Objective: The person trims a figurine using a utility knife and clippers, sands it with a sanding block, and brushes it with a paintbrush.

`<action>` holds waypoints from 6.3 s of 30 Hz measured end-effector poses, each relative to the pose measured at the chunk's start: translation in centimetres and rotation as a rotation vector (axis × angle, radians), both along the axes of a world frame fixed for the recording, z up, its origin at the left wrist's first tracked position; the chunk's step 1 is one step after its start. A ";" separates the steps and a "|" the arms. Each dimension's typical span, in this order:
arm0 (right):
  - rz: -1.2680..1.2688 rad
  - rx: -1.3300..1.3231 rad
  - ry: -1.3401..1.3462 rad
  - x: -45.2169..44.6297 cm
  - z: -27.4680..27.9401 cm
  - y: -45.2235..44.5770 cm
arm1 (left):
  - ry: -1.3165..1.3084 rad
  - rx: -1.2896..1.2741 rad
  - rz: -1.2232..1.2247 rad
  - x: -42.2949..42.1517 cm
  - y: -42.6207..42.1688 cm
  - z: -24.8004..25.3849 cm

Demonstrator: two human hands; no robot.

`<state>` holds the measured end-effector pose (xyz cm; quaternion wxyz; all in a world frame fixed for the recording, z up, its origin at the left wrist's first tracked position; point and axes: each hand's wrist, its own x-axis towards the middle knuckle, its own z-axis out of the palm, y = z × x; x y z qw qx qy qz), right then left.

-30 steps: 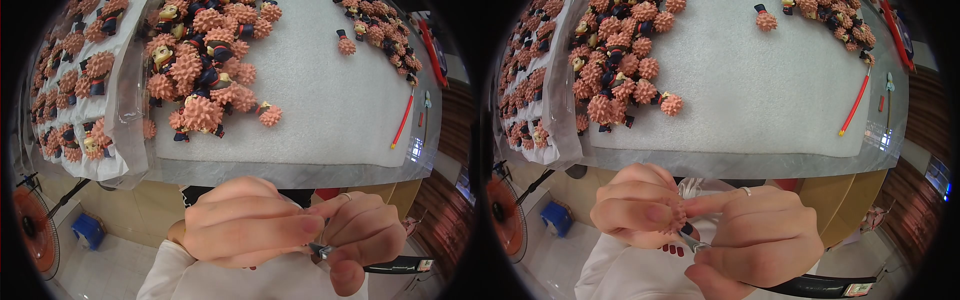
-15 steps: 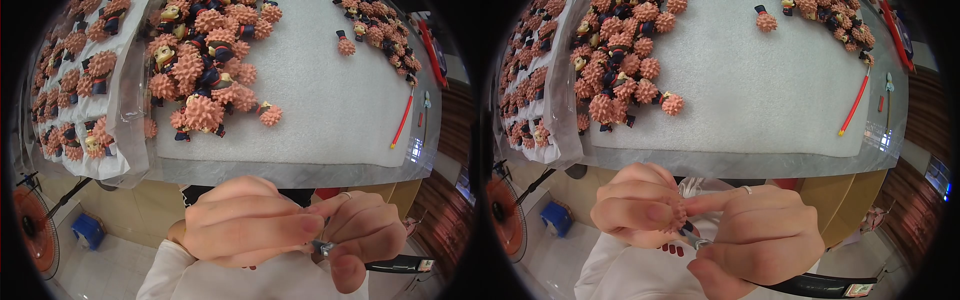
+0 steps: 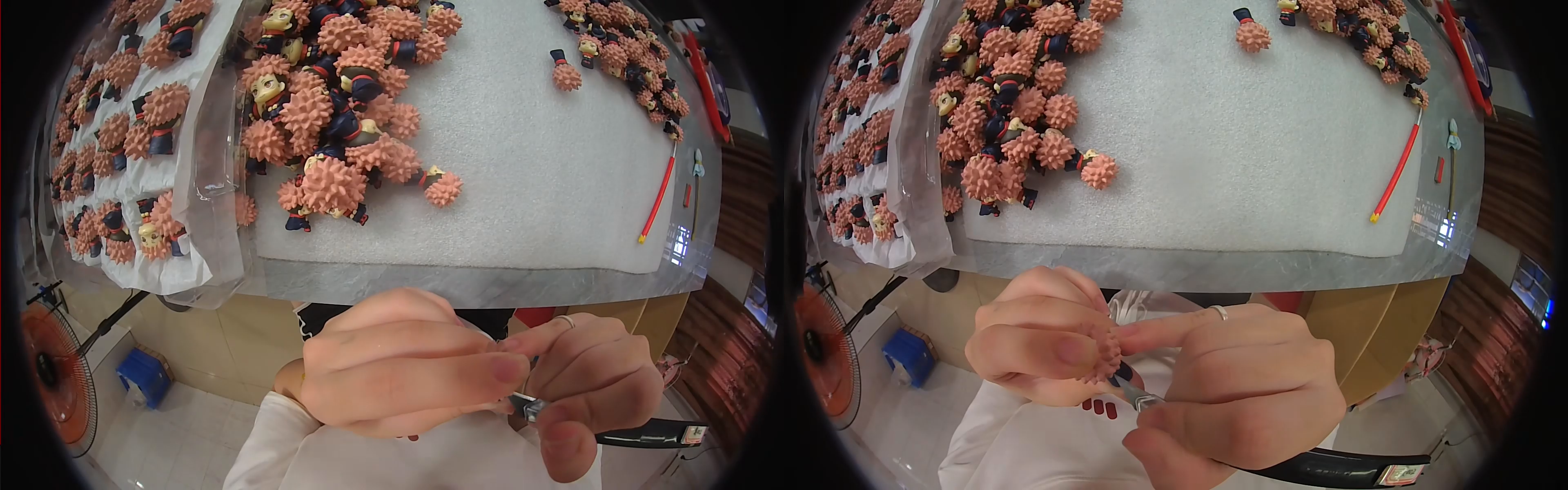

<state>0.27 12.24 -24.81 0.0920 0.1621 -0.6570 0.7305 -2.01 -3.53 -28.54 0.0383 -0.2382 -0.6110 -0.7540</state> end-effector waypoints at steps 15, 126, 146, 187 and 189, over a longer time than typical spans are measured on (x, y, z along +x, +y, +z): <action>-0.005 0.011 -0.005 -0.1 0.1 -0.1 | -0.004 -0.001 -0.025 -0.2 -0.2 0.0; 0.046 0.041 0.060 -0.3 -0.2 0.0 | 0.008 -0.025 0.027 0.1 -0.3 -0.2; 0.007 0.006 0.047 0.0 -0.3 0.0 | -0.023 0.016 0.014 0.2 -0.2 -0.2; 0.068 0.026 0.013 -0.3 -0.3 0.4 | -0.071 0.064 -0.196 -0.4 -0.7 -0.3; 0.069 0.030 -0.008 -0.2 -0.2 0.6 | -0.068 0.083 -0.192 -0.4 -0.6 -0.4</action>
